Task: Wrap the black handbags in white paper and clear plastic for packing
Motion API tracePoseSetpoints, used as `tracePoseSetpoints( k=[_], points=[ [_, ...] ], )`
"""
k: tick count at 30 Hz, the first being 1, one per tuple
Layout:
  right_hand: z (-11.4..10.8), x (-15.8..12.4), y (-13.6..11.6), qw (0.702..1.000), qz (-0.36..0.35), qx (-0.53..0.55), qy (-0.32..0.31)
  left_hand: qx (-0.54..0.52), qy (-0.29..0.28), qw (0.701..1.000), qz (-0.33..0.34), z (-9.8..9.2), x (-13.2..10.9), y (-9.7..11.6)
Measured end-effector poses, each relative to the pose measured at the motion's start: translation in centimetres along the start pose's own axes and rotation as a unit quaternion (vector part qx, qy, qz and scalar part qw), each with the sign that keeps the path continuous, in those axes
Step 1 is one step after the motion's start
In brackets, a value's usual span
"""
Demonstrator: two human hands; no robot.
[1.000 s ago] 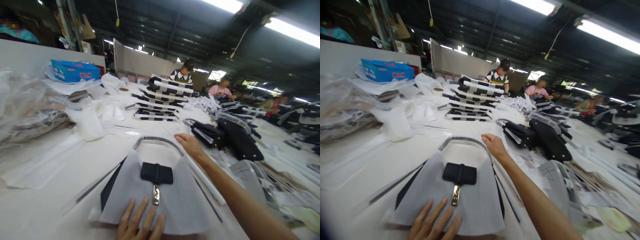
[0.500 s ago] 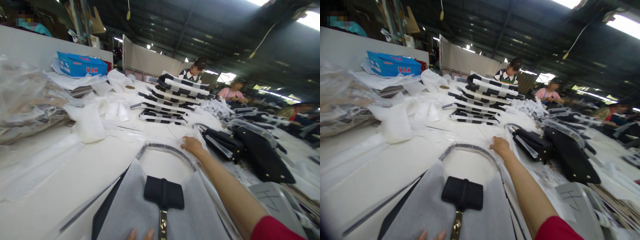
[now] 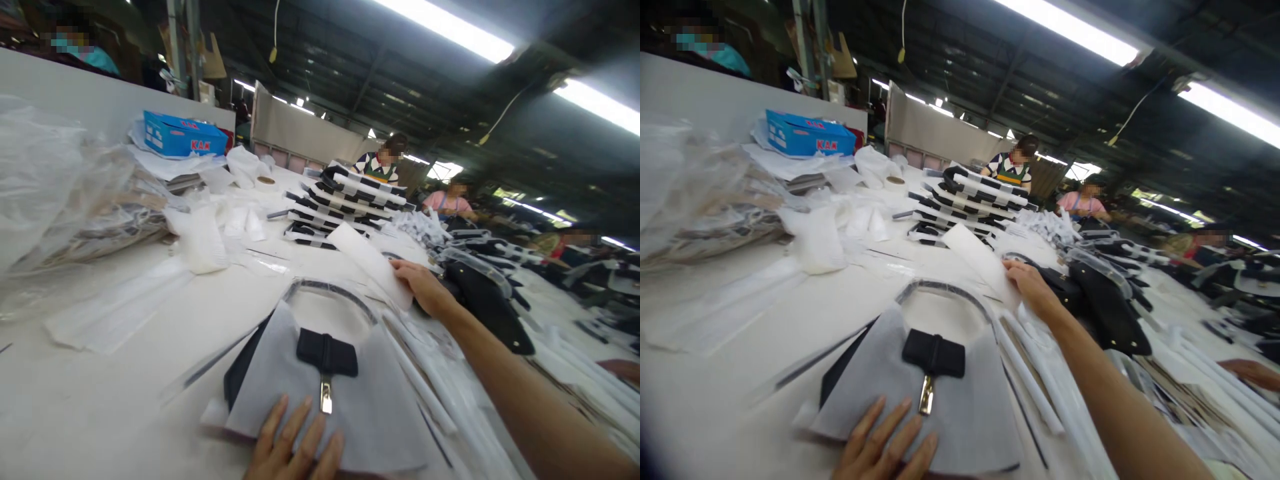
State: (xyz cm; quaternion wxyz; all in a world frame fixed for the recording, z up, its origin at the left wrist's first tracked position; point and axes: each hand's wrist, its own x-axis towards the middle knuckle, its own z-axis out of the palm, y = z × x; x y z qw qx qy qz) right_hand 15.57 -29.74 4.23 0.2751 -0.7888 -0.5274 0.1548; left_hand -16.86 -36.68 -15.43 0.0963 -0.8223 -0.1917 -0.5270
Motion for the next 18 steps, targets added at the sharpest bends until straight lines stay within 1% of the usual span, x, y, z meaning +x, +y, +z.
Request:
tracePoseSetpoints(
  k=[2,3,4,6,7,9,10,12,16,18],
  points=[
    [-0.1,-3.9,-1.5,0.996,0.002,0.082,-0.045,-0.024,-0.065,0.998,0.01,-1.4,0.5,0.0],
    [0.3,-5.9,-2.2,0.993,0.011,0.102,-0.066,-0.036,-0.104,0.994,0.024,-2.1,0.6,-0.1],
    [1.0,-7.8,-2.9,0.989,0.025,0.115,-0.09,-0.043,-0.14,0.989,0.024,-2.6,0.7,-0.1],
    [2.9,-11.1,-3.9,0.979,0.048,0.124,-0.152,-0.049,-0.171,0.984,0.017,-3.2,0.6,-0.1],
    [4.0,-12.5,-4.3,0.974,0.047,0.121,-0.186,-0.048,-0.187,0.981,0.011,-3.4,0.4,-0.1],
    [5.9,-14.4,-4.6,0.967,0.013,0.096,-0.235,-0.048,-0.213,0.976,0.008,-3.5,0.1,0.0],
    [6.7,-15.0,-4.6,0.967,-0.011,0.073,-0.242,-0.049,-0.224,0.973,0.011,-3.5,0.0,0.0],
    [7.7,-15.6,-4.3,0.972,-0.044,0.026,-0.229,-0.05,-0.238,0.97,0.018,-3.5,0.0,0.1],
    [8.2,-15.8,-3.5,0.978,-0.067,-0.043,-0.193,-0.032,-0.252,0.967,0.021,-3.5,0.3,0.2],
    [8.4,-15.9,-3.1,0.977,-0.089,-0.085,-0.175,-0.033,-0.242,0.97,0.02,-3.6,0.5,0.2]
  ],
)
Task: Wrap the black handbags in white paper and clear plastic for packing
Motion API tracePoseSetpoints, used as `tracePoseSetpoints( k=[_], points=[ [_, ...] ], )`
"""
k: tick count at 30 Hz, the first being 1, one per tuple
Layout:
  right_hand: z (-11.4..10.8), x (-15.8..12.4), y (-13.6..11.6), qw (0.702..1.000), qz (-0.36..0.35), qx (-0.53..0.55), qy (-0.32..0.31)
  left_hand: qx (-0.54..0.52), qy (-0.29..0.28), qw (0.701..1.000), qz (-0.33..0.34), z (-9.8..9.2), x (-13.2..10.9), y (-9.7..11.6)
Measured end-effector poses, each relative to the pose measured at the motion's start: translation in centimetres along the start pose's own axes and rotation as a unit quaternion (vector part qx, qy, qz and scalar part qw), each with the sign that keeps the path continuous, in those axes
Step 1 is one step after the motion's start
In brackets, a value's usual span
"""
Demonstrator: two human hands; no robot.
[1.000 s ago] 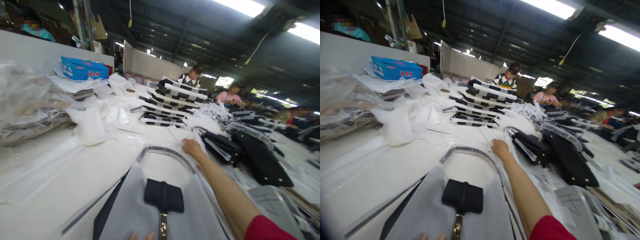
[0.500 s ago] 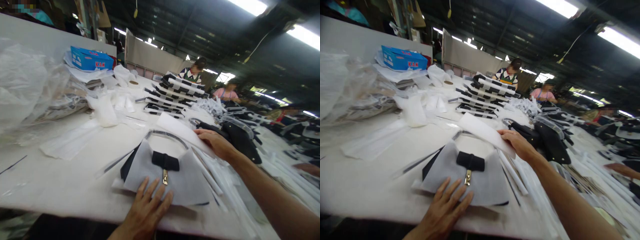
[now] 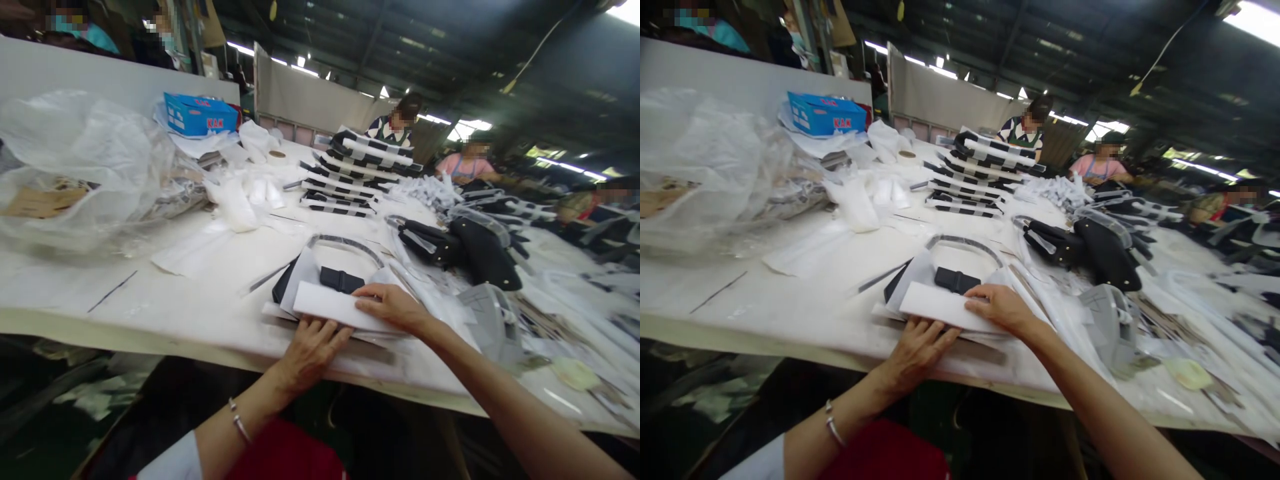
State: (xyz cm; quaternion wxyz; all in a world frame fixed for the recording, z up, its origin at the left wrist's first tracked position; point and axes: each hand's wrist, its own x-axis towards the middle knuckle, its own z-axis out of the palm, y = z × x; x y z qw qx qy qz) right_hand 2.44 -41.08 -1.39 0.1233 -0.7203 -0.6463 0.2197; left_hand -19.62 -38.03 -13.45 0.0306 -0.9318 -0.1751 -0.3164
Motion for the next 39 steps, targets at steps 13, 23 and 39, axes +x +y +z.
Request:
tracePoseSetpoints(
  k=[13,23,39],
  points=[
    [2.7,-0.7,-1.3,0.949,-0.205,-0.211,0.111,-0.093,0.11,0.989,0.036,-0.9,-0.5,-0.7],
    [4.9,-1.4,-1.5,0.961,-0.196,-0.17,0.097,-0.103,0.124,0.987,0.018,-0.9,-0.6,-0.5],
    [5.2,-0.7,-0.4,0.964,-0.227,-0.11,0.085,0.012,-0.009,1.0,-0.007,-1.5,4.6,-2.3]
  ],
)
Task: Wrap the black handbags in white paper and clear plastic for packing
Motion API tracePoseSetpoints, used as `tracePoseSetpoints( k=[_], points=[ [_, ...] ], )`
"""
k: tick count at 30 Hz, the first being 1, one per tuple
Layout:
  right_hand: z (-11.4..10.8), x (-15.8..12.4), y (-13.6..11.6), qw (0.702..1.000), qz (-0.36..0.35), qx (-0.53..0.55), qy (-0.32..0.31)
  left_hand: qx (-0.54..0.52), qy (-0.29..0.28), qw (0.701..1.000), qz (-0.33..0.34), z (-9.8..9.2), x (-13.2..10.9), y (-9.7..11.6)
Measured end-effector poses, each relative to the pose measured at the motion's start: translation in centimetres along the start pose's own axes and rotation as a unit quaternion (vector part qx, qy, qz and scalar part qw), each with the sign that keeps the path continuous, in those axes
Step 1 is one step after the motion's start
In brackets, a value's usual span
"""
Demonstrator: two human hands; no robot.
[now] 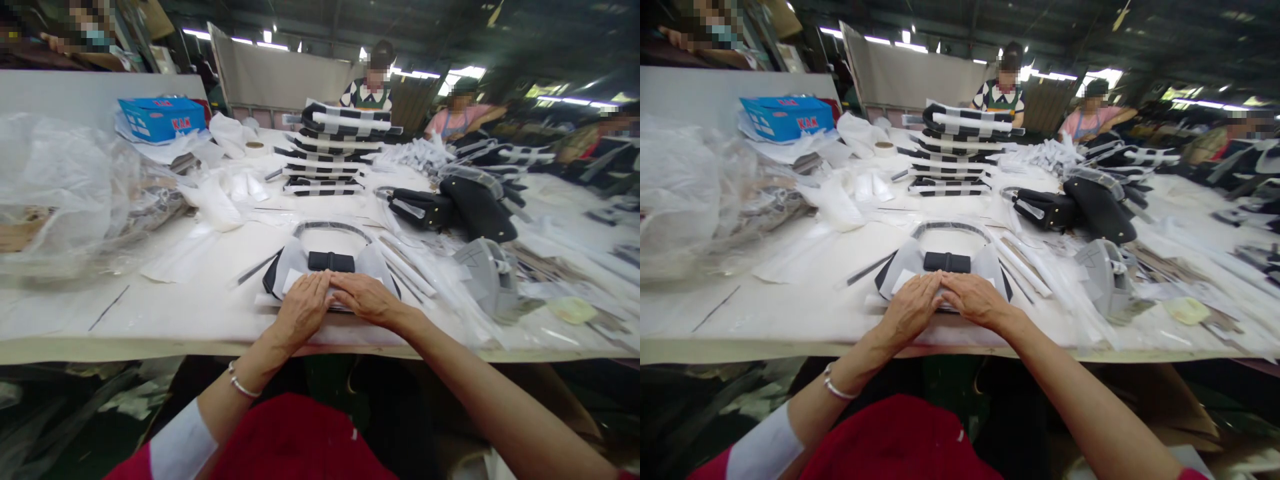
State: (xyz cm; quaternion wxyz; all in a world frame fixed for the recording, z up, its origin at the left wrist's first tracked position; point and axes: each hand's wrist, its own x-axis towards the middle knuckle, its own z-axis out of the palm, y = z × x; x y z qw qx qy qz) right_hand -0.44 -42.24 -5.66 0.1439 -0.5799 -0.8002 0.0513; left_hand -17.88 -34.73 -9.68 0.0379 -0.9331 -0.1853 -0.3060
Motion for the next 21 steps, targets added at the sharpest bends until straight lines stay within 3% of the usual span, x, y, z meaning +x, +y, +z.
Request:
tracePoseSetpoints(
  k=[3,10,16,21],
  points=[
    [-1.0,-0.2,0.1,0.999,0.003,-0.03,-0.027,0.012,-0.034,0.999,-0.022,1.5,-0.9,-0.3],
    [-3.2,-1.6,1.5,0.994,-0.013,-0.088,-0.062,0.013,-0.036,0.999,-0.026,0.9,-0.7,-0.1],
    [-0.5,-3.1,2.2,0.998,0.017,-0.051,0.02,0.027,-0.024,0.999,-0.001,0.7,-1.2,-0.1],
    [1.3,-4.2,1.4,0.995,0.03,-0.061,0.075,0.024,-0.054,0.997,0.059,0.2,-2.3,-0.1]
  ],
)
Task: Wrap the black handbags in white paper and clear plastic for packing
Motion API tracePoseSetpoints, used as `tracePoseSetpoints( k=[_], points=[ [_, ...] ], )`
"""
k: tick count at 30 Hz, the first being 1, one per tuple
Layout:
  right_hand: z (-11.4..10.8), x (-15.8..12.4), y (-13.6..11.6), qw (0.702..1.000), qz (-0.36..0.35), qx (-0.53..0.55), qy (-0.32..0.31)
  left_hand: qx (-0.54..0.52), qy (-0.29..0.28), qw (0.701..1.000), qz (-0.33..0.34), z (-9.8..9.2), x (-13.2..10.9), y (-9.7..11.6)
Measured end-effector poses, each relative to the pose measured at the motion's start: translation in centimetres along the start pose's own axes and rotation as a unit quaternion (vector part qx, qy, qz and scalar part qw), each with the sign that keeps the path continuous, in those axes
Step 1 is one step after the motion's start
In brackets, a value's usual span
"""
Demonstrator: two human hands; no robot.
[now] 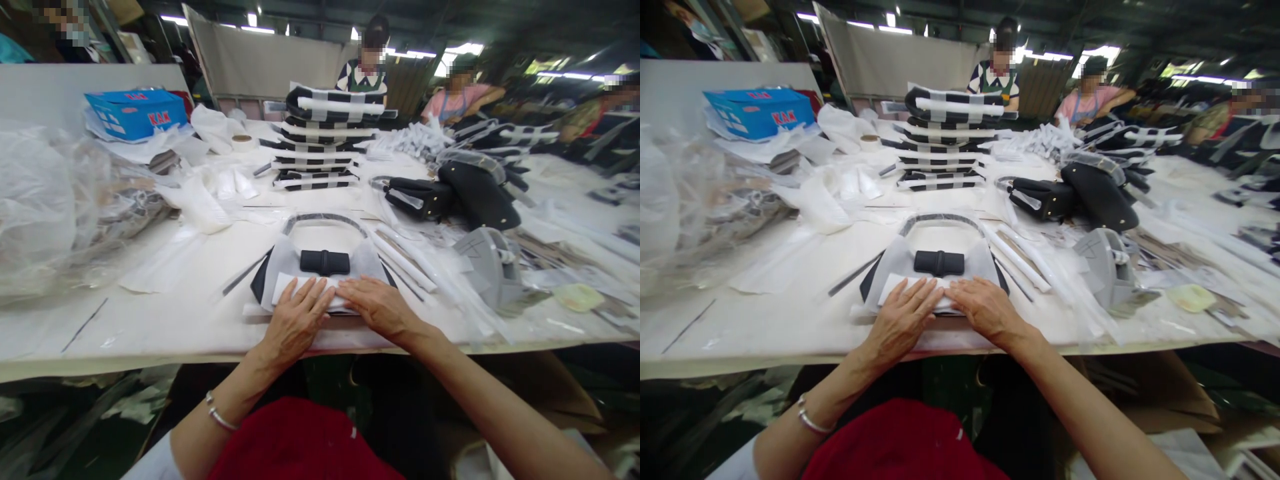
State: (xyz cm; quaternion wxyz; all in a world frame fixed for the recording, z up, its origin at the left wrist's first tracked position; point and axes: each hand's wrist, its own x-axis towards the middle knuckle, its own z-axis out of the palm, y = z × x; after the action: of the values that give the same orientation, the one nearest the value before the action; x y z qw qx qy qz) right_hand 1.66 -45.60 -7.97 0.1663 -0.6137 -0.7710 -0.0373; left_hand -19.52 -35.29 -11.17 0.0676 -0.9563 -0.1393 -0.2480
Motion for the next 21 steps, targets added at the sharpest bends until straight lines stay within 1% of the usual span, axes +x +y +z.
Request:
tracePoseSetpoints(
  k=[2,4,7,10,15,18,21],
  points=[
    [0.1,-0.3,-0.7,1.0,-0.002,-0.019,0.0,0.008,-0.027,1.0,0.012,-0.1,-0.3,0.1],
    [0.1,-0.5,-1.5,0.999,0.002,-0.046,0.002,0.032,-0.038,0.998,0.024,-0.2,-0.5,0.1],
    [0.5,-0.7,-2.7,0.996,0.013,-0.084,0.021,0.077,-0.028,0.996,0.043,-0.2,-0.5,0.0],
    [0.8,-1.1,-3.6,0.994,0.018,-0.104,0.035,0.097,-0.016,0.994,0.056,0.0,-0.6,-0.2],
    [0.8,-2.0,-4.0,0.992,-0.001,-0.128,0.018,0.094,-0.015,0.993,0.066,0.1,-0.4,-0.4],
    [0.8,-2.2,-4.0,0.991,0.005,-0.137,0.006,0.106,-0.041,0.991,0.077,-0.6,0.1,-0.3],
    [0.8,-2.1,-4.0,0.993,0.013,-0.119,-0.008,0.117,-0.076,0.987,0.082,-1.3,0.8,-0.3]
  ],
)
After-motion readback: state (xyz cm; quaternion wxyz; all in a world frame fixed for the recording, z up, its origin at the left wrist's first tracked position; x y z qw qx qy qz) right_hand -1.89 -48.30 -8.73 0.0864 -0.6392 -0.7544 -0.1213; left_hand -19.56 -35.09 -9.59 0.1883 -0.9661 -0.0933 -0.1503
